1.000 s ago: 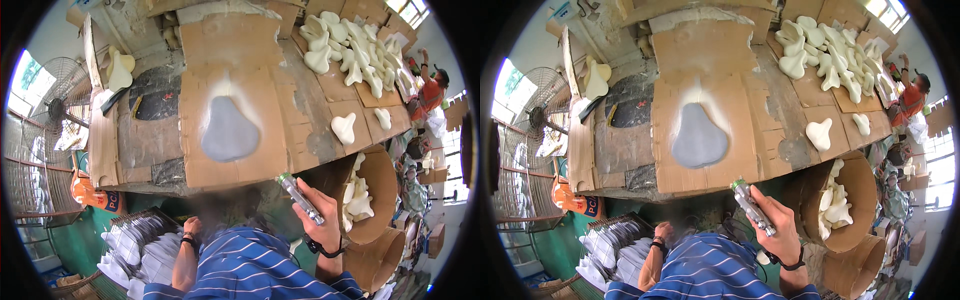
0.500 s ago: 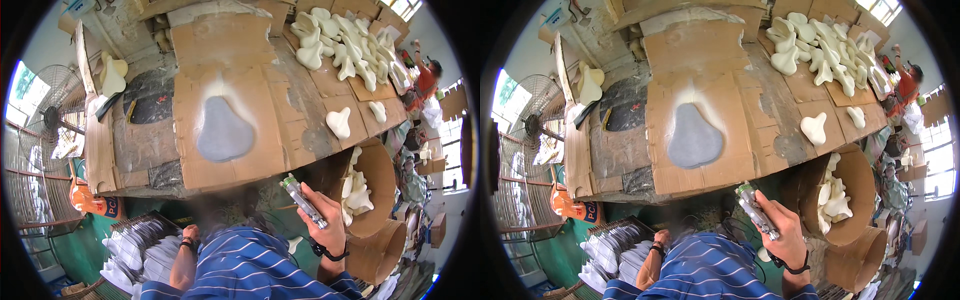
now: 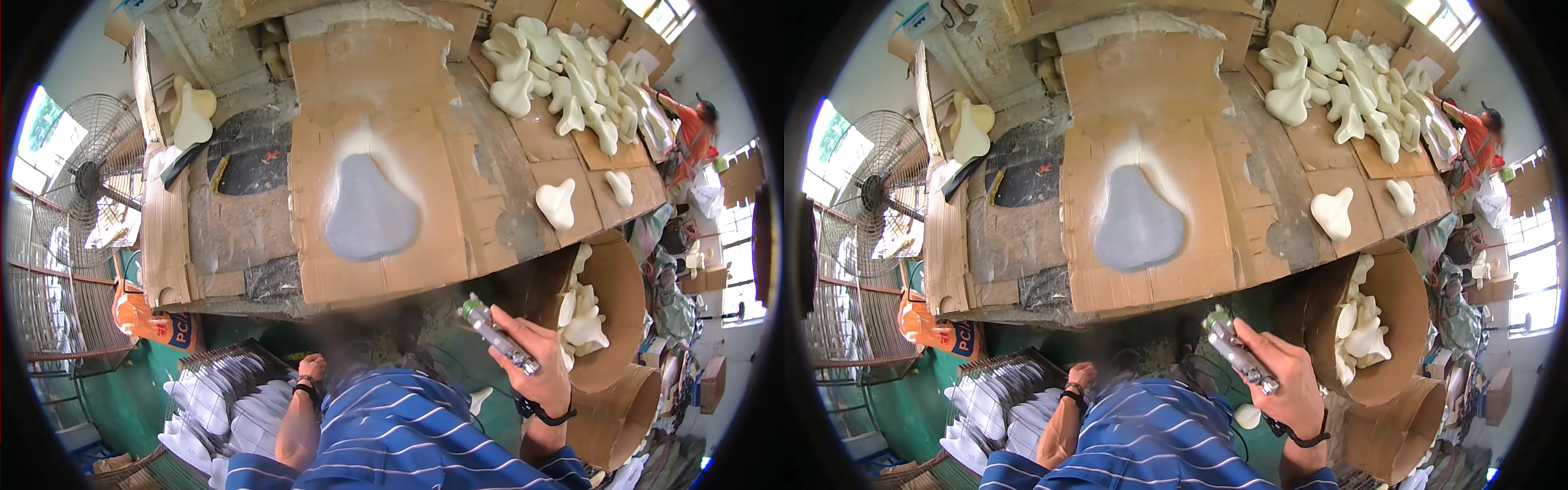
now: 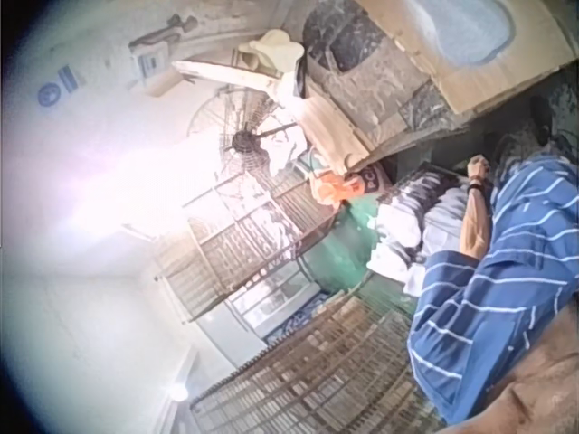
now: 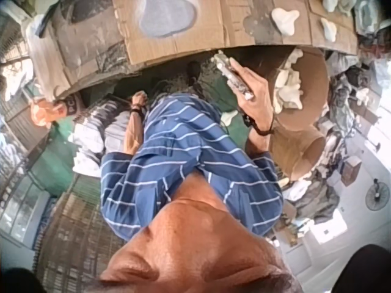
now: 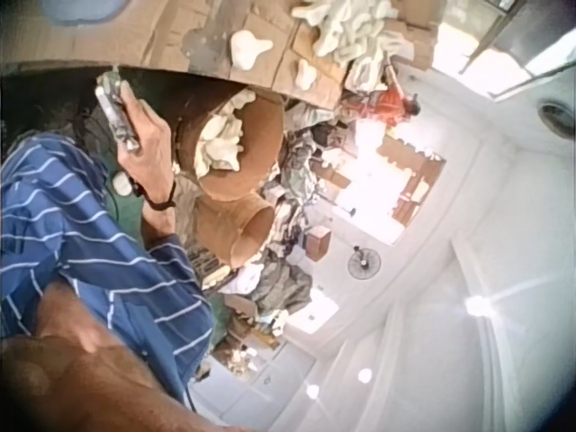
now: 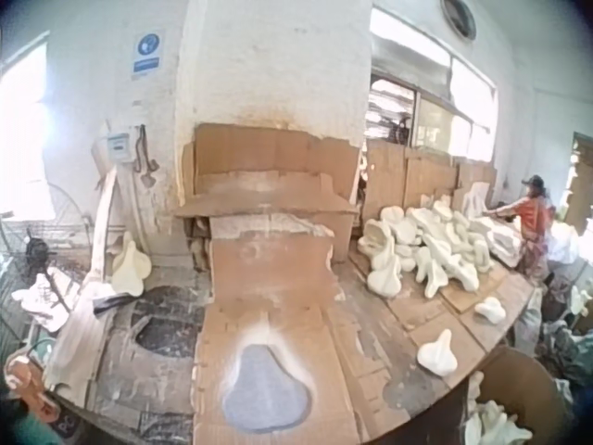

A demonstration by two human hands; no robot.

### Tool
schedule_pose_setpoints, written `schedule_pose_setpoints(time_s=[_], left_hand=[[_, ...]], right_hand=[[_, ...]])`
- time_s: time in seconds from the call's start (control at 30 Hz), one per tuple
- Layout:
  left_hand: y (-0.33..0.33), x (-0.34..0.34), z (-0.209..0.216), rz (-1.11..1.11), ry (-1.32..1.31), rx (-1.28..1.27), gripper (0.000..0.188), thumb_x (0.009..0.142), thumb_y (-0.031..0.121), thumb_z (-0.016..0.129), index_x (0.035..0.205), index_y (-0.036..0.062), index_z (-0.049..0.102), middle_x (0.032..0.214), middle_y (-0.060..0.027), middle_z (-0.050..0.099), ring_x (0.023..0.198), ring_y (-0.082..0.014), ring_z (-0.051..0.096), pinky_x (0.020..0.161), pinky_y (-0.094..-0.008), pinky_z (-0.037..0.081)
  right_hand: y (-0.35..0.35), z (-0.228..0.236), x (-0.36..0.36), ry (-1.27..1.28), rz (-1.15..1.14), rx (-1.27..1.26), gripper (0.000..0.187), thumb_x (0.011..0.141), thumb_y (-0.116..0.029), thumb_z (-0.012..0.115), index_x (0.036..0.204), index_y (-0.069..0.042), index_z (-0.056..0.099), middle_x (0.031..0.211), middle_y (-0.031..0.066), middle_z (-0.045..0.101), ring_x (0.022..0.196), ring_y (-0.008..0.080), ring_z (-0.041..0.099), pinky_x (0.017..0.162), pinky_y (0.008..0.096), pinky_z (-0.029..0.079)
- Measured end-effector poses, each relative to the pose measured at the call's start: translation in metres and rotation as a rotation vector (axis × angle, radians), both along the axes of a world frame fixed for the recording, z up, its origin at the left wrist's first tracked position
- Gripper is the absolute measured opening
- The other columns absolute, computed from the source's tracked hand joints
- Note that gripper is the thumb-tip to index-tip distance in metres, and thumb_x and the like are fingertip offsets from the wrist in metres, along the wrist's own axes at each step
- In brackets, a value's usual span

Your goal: The person repeatedly picks up white, irregularly shaped objects from a metal drying rack and places them on a cardboard workbench. They then use a handheld spray gun to coat the objects with a grey substance before returning them to the rack. This cycle is performed multiple times throughout the video.

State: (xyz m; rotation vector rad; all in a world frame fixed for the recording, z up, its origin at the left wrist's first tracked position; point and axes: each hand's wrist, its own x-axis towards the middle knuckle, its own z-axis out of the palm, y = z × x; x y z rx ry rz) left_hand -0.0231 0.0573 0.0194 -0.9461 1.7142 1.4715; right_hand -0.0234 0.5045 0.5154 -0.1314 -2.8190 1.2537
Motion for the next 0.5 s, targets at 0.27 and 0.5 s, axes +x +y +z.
schedule_pose_setpoints(time_s=[0.27, 0.5], left_hand=[[0.001, 0.012, -0.004, -0.125, -0.014, -0.136, 0.029, 0.083, 0.017, 0.069, 0.108, 0.0032, 0.073, 0.086, -0.0087, 0.073, 0.070, -0.0187, 0.072, 0.058, -0.0332, 0.055], [0.002, 0.009, -0.011, -0.128, 0.000, -0.135, 0.032, 0.081, 0.015, 0.067, 0.110, 0.0027, 0.073, 0.086, -0.0081, 0.073, 0.070, -0.0194, 0.071, 0.058, -0.0334, 0.055]], right_hand=[[0.007, -0.003, 0.008, -0.082, 0.088, 0.023, 0.069, 0.068, 0.011, 0.067, 0.135, -0.002, 0.059, 0.092, 0.0175, 0.067, 0.076, 0.0359, 0.065, 0.069, 0.0360, 0.053], [0.008, -0.006, 0.000, 0.072, -0.078, -0.043, 0.060, 0.075, 0.007, 0.072, 0.133, -0.003, 0.061, 0.095, 0.0171, 0.069, 0.078, 0.0311, 0.068, 0.070, 0.0329, 0.053]])
